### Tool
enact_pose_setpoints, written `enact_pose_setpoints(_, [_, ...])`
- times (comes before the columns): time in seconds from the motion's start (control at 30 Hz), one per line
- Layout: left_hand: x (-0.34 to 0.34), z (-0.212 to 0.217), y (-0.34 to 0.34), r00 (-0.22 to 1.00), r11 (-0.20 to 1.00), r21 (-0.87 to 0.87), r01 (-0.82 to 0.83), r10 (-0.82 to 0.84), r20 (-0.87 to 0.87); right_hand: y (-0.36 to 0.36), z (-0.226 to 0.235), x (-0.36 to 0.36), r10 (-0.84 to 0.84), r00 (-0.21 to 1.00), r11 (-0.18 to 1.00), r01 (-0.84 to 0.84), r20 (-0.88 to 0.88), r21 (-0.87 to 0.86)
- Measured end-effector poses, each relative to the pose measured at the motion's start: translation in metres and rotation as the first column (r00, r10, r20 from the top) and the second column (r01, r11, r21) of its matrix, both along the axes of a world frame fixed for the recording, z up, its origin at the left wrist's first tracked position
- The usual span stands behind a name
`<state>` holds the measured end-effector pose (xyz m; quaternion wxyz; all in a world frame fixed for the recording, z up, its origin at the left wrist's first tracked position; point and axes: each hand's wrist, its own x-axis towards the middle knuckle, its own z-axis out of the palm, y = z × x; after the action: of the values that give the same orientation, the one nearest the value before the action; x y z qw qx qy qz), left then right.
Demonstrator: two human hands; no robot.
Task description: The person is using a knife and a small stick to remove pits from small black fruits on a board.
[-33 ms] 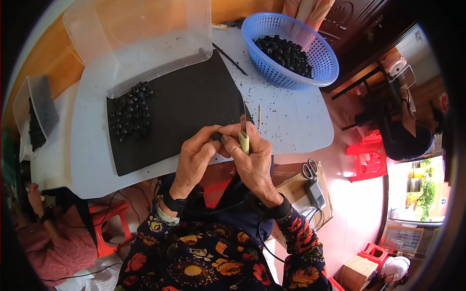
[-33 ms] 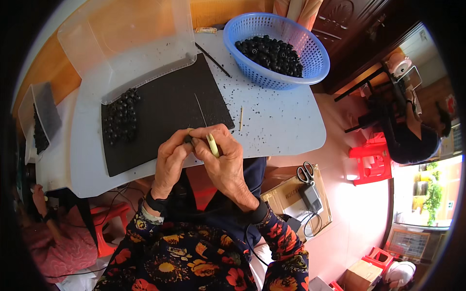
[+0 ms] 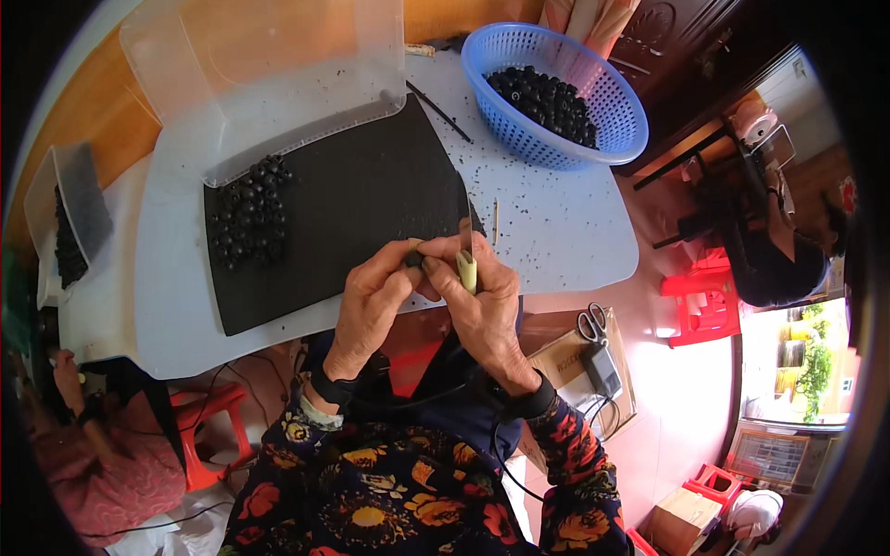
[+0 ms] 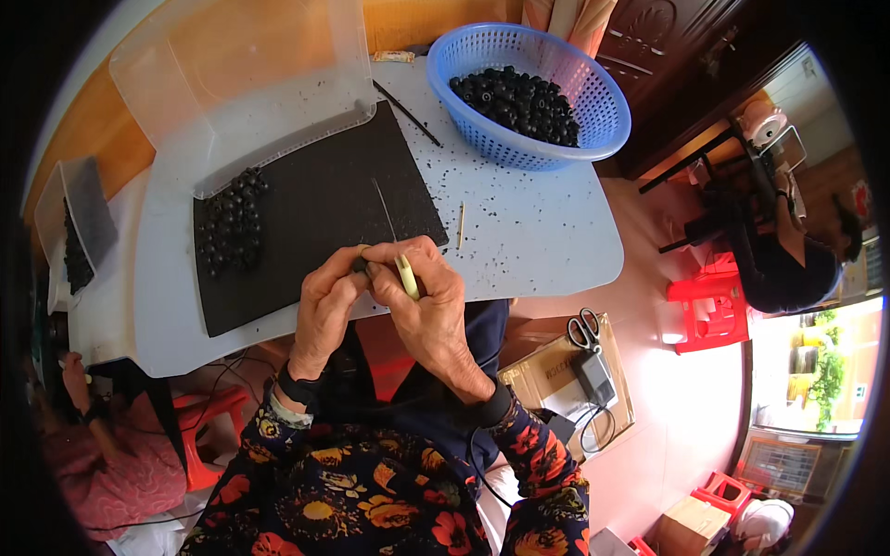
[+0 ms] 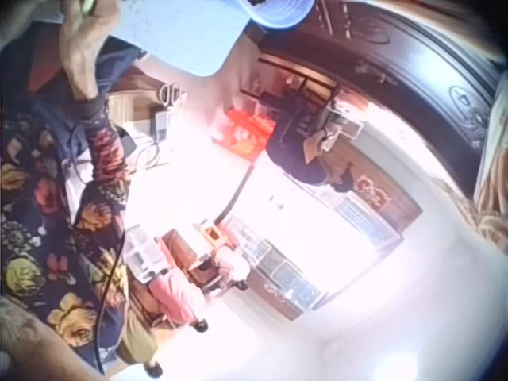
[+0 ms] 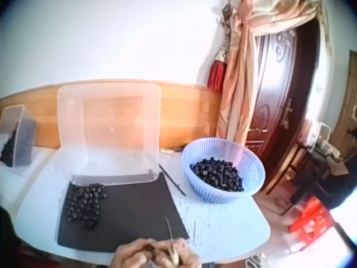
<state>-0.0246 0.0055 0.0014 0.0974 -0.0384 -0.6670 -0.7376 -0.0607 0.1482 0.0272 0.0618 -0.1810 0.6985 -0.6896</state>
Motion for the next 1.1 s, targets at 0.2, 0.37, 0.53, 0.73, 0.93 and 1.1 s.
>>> enact_pose_setpoints(0.2, [-0.002, -0.006, 0.003, 0.998, 0.985, 0.163, 0.05, -0.044, -0.04, 0.003, -0.004, 0.007, -0.089, 0.987, 0.993, 0.099, 0.135, -0.068])
enact_pose_setpoints(0.37, [-0.002, 0.002, 0.001, 0.997, 0.997, 0.064, 0.04, -0.036, -0.067, 0.012, -0.008, 0.011, -0.123, 0.988, 0.978, 0.105, 0.092, 0.178])
enact_pose_setpoints(0.53, [0.0, 0.004, 0.0, 0.999, 1.0, -0.009, -0.012, 0.011, -0.045, 0.017, -0.014, 0.011, -0.115, 0.992, 0.971, 0.123, -0.051, 0.205])
enact_pose_setpoints(0.73, [0.0, 0.006, 0.0, 0.999, 1.0, -0.005, 0.027, -0.028, -0.026, 0.021, -0.013, 0.008, 0.014, 0.961, 0.924, 0.093, -0.276, 0.371])
enact_pose_setpoints(0.93, [0.0, 0.011, 0.004, 1.0, 0.998, -0.055, -0.031, 0.031, -0.005, 0.019, -0.008, 0.007, 0.093, 0.92, 0.86, 0.119, -0.382, 0.496])
enact_pose_setpoints(1.1, [-0.001, 0.0, 0.001, 0.998, 0.996, -0.089, -0.028, 0.023, -0.057, 0.018, -0.009, 0.008, 0.096, 0.917, 0.867, 0.114, -0.388, 0.485])
